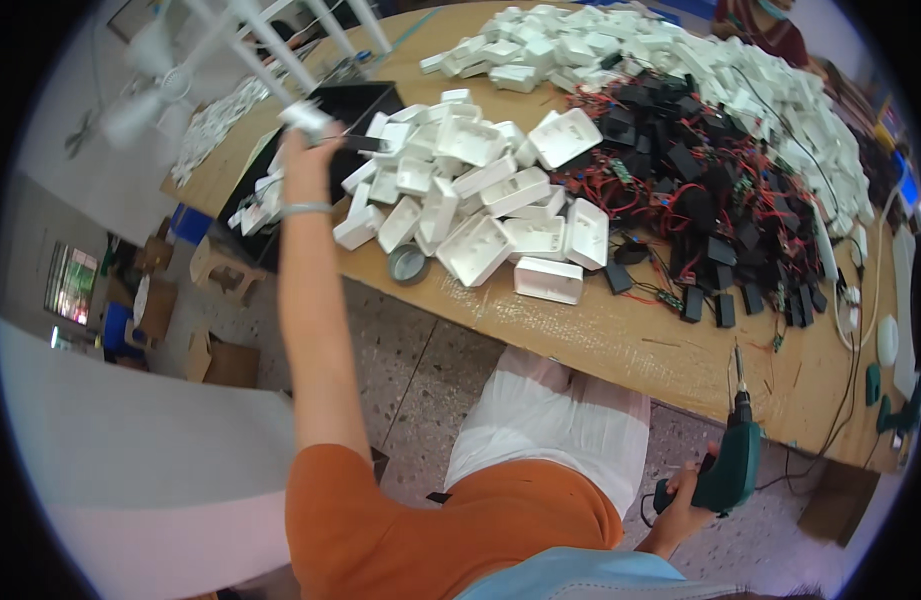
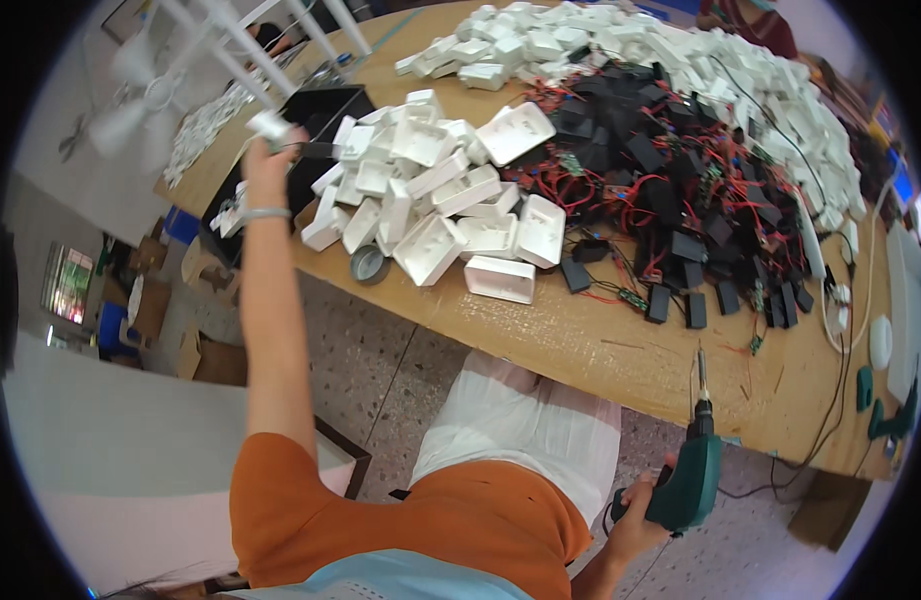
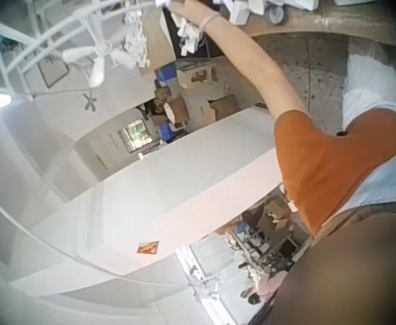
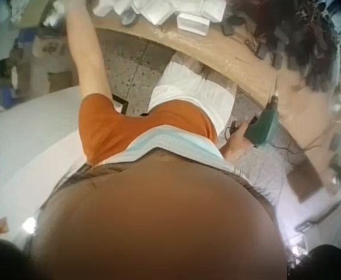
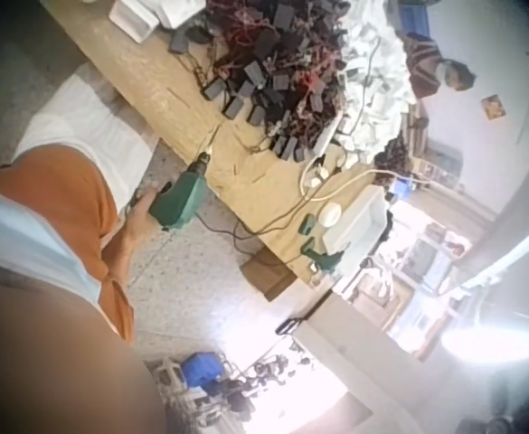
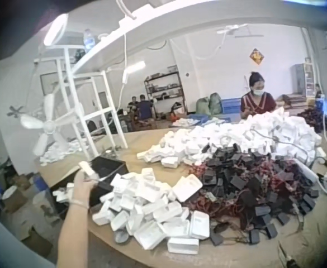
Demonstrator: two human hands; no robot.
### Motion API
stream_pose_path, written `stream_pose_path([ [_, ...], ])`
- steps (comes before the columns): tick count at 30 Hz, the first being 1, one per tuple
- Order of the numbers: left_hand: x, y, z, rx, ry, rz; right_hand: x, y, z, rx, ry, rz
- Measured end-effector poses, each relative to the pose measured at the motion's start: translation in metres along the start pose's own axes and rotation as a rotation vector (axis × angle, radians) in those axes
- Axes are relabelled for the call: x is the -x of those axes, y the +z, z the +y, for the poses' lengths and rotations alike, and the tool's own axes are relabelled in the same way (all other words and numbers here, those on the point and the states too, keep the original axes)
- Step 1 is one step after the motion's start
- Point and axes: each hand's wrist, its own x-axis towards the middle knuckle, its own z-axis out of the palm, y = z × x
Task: The recorder is assembling electronic components by placing circuits into white plastic casings and using a soldering tool.
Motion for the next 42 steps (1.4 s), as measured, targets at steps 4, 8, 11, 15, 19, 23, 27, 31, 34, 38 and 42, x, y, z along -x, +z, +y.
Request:
stream_pose_path([
  [4, -0.074, -0.117, -0.177, -0.653, -0.117, 0.007, 0.002, 0.008, -0.004, -0.036, 0.035, -0.059],
  [8, -0.065, -0.072, -0.172, 0.311, -0.632, 0.416, 0.005, 0.015, -0.002, -0.110, 0.047, -0.021],
  [11, 0.021, 0.000, -0.043, -0.141, -0.180, 0.148, 0.008, 0.020, -0.005, -0.083, 0.032, 0.004],
  [15, 0.177, 0.032, 0.138, -0.030, 0.291, -0.399, 0.005, 0.018, -0.008, -0.092, 0.006, 0.031],
  [19, 0.216, 0.041, 0.145, -0.171, 0.444, -0.352, 0.008, 0.012, -0.018, -0.030, 0.085, -0.033],
  [23, 0.221, 0.042, 0.192, 0.225, 0.201, -0.152, 0.000, -0.003, -0.008, 0.010, 0.121, -0.014],
  [27, 0.271, 0.077, 0.248, 0.373, 0.594, -0.365, -0.002, -0.008, 0.003, 0.018, 0.117, -0.049],
  [31, 0.292, 0.120, 0.293, 0.308, 0.798, -0.628, -0.004, -0.009, 0.002, -0.020, 0.053, -0.017],
  [34, 0.285, 0.133, 0.287, 0.291, 0.820, -0.660, -0.002, -0.010, -0.002, -0.037, 0.057, -0.015],
  [38, 0.262, 0.118, 0.305, 0.489, 0.757, -0.596, -0.006, -0.013, -0.003, -0.049, 0.081, -0.001],
  [42, 0.179, 0.126, 0.296, 0.131, 0.896, -0.189, -0.011, -0.011, -0.004, -0.006, 0.105, -0.025],
])
